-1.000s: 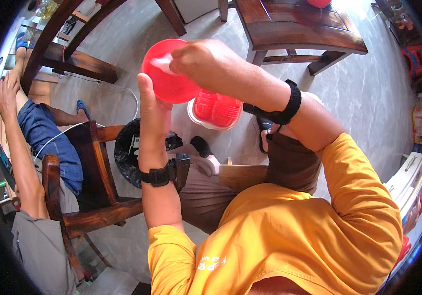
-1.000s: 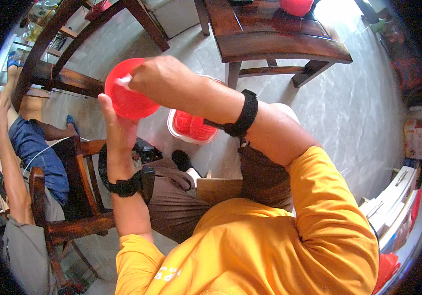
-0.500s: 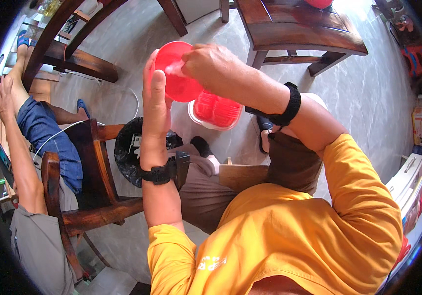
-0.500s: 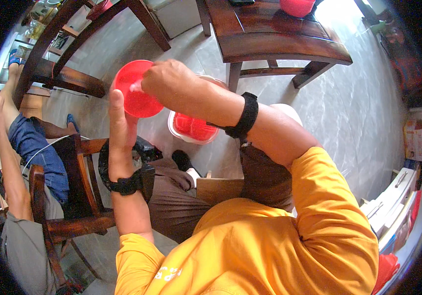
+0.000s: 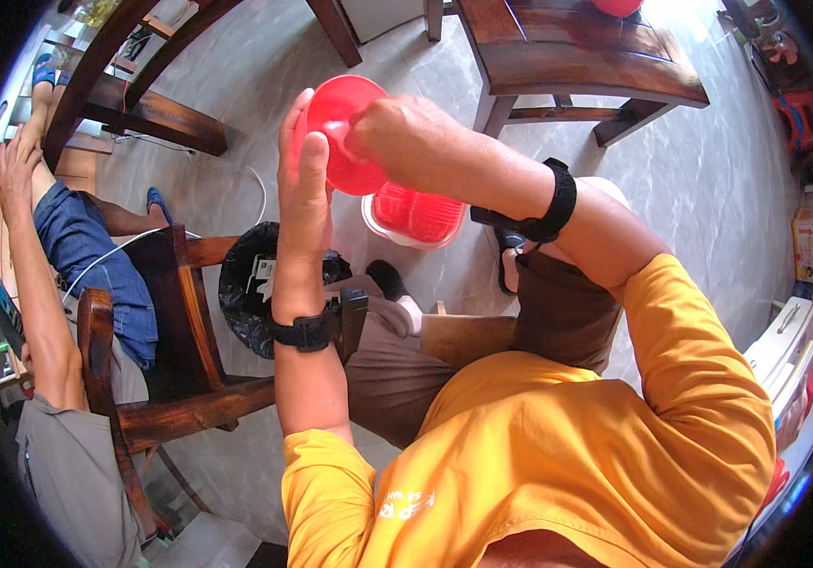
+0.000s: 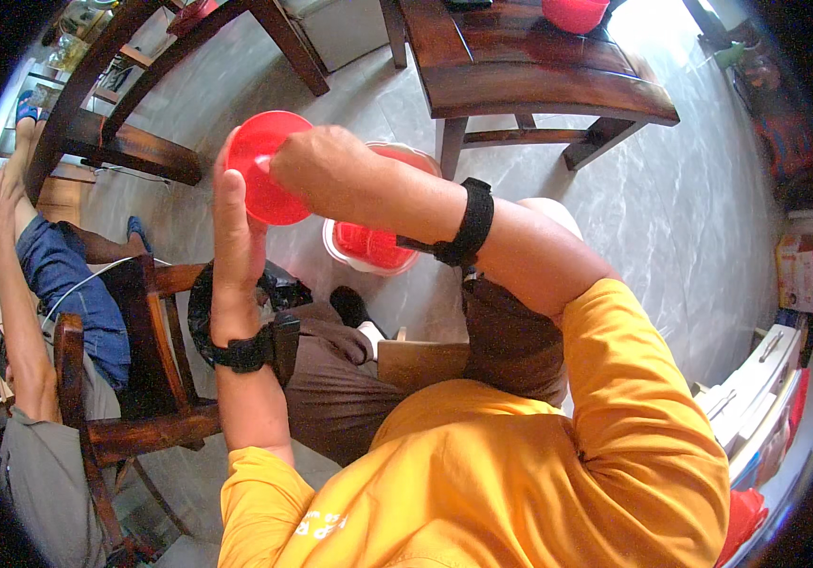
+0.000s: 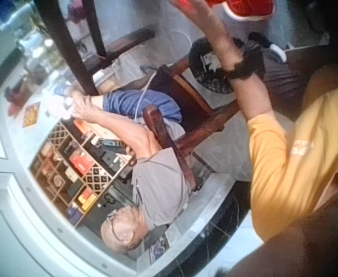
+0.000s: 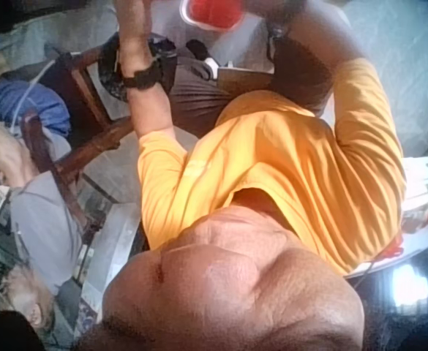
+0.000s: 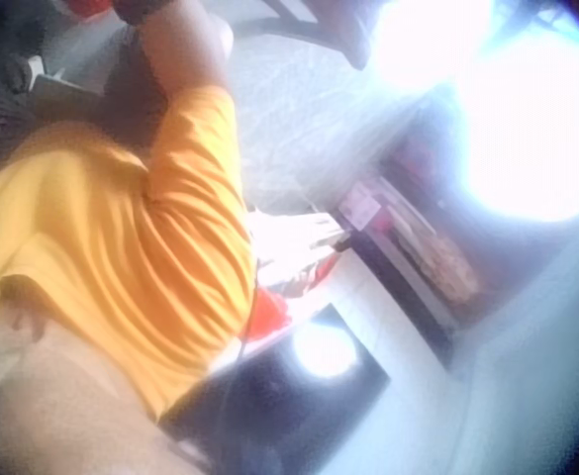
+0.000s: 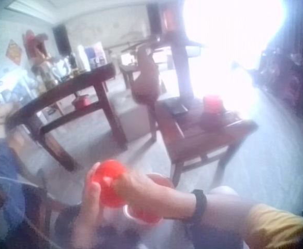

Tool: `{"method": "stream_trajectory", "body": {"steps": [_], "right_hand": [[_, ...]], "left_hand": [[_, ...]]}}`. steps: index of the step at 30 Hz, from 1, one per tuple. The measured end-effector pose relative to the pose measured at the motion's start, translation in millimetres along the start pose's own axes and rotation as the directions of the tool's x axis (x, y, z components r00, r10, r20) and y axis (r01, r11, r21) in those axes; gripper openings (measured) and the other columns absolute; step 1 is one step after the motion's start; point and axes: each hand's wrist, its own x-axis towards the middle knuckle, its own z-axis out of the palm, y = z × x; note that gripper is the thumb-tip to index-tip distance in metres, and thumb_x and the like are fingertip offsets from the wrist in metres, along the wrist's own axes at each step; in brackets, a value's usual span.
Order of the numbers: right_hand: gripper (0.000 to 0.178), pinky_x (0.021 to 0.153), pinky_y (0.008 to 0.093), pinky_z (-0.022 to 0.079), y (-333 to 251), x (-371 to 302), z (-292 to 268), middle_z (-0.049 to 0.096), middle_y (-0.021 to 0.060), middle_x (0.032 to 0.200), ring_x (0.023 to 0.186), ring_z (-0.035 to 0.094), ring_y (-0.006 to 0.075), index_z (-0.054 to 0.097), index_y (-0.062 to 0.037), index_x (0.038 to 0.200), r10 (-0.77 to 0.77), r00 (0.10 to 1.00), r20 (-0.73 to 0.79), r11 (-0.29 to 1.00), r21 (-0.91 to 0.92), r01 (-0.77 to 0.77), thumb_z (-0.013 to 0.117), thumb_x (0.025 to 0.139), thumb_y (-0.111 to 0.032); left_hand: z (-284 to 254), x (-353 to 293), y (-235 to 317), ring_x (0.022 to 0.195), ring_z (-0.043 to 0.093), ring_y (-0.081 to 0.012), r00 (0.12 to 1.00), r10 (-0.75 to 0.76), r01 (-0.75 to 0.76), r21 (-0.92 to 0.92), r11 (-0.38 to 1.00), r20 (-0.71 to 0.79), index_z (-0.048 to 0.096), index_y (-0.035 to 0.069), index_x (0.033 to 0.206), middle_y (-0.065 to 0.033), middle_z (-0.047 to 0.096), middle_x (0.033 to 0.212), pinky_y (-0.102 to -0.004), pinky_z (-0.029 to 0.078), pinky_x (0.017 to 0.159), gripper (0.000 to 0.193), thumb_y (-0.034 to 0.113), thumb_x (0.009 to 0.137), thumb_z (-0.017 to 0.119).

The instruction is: Wiping and cleaning small red plastic bowls with a cloth or tissue.

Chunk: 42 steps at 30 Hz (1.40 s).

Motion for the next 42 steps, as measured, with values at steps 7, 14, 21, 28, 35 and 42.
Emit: {"method": "stream_trajectory", "body": {"steps": [7, 14, 21, 28, 35, 42], "right_hand": [[0.017, 0.074, 0.0383, 0.055, 13, 12, 12, 0.068, 0.0141, 0.084, 0.076, 0.067, 0.0331, 0.069, -0.0034, 0.090, -0.139, 0.848, -0.512, 0.876, 0.335, 0.346, 0.066, 0.074, -0.006], [0.021, 0.076, 0.0369, 0.055, -7, -2, -1, 0.066, 0.0119, 0.083, 0.086, 0.066, 0.0311, 0.068, -0.0030, 0.092, -0.033, 0.987, 0.157, 0.997, 0.068, 0.022, 0.070, 0.070, -0.006], [0.021, 0.077, 0.0360, 0.056, 9, 7, 9, 0.061, 0.0126, 0.093, 0.091, 0.064, 0.0297, 0.065, -0.0003, 0.096, -0.172, 0.836, -0.521, 0.917, 0.225, 0.328, 0.067, 0.075, -0.001], [0.034, 0.077, 0.0364, 0.056, 9, 5, 6, 0.059, 0.0123, 0.099, 0.091, 0.062, 0.0333, 0.058, -0.0028, 0.106, -0.136, 0.904, -0.406, 0.951, 0.201, 0.233, 0.065, 0.073, 0.002], [0.026, 0.079, 0.0367, 0.057, -2, 7, 9, 0.061, 0.0110, 0.098, 0.093, 0.063, 0.0299, 0.062, -0.0041, 0.097, -0.256, 0.818, -0.515, 0.871, 0.245, 0.426, 0.068, 0.072, 0.000], [0.028, 0.077, 0.0347, 0.058, 5, -1, 7, 0.061, 0.0104, 0.101, 0.093, 0.064, 0.0285, 0.064, -0.0041, 0.097, -0.310, 0.938, -0.153, 0.897, 0.279, 0.342, 0.069, 0.071, 0.001]], "left_hand": [[4, 7, -20, 0.127, 0.046, -0.0195, 0.996, -0.079, 0.082, -0.167, 0.982, 0.028, 0.035, 0.007, 0.143, -0.0091, 0.046, 0.139, -0.0391, 0.037, 0.107, 0.074, 0.063, 0.094, 0.041], [4, 1, -7, 0.130, 0.045, -0.0216, 0.999, -0.004, 0.006, 0.052, 0.999, -0.046, 0.034, 0.007, 0.144, -0.0094, 0.044, 0.142, -0.0411, 0.035, 0.109, 0.078, 0.066, 0.093, 0.040], [1, 5, -14, 0.130, 0.043, -0.0208, 0.996, -0.079, 0.083, -0.181, 0.980, 0.029, 0.031, 0.009, 0.145, -0.0100, 0.039, 0.143, -0.0360, 0.039, 0.107, 0.075, 0.060, 0.093, 0.047], [-3, -1, 2, 0.129, 0.046, -0.0220, 0.998, -0.062, 0.061, -0.161, 0.985, 0.001, 0.035, 0.010, 0.142, -0.0113, 0.045, 0.139, -0.0361, 0.043, 0.104, 0.074, 0.063, 0.092, 0.044], [-1, -3, 0, 0.128, 0.047, -0.0215, 0.991, -0.128, 0.119, -0.200, 0.973, -0.033, 0.038, 0.011, 0.141, -0.0106, 0.047, 0.136, -0.0370, 0.041, 0.105, 0.072, 0.063, 0.092, 0.046], [-11, 1, -6, 0.125, 0.047, -0.0206, 0.993, -0.115, 0.107, -0.183, 0.977, -0.035, 0.038, 0.009, 0.141, -0.0100, 0.046, 0.137, -0.0365, 0.041, 0.104, 0.067, 0.057, 0.095, 0.046]]}}
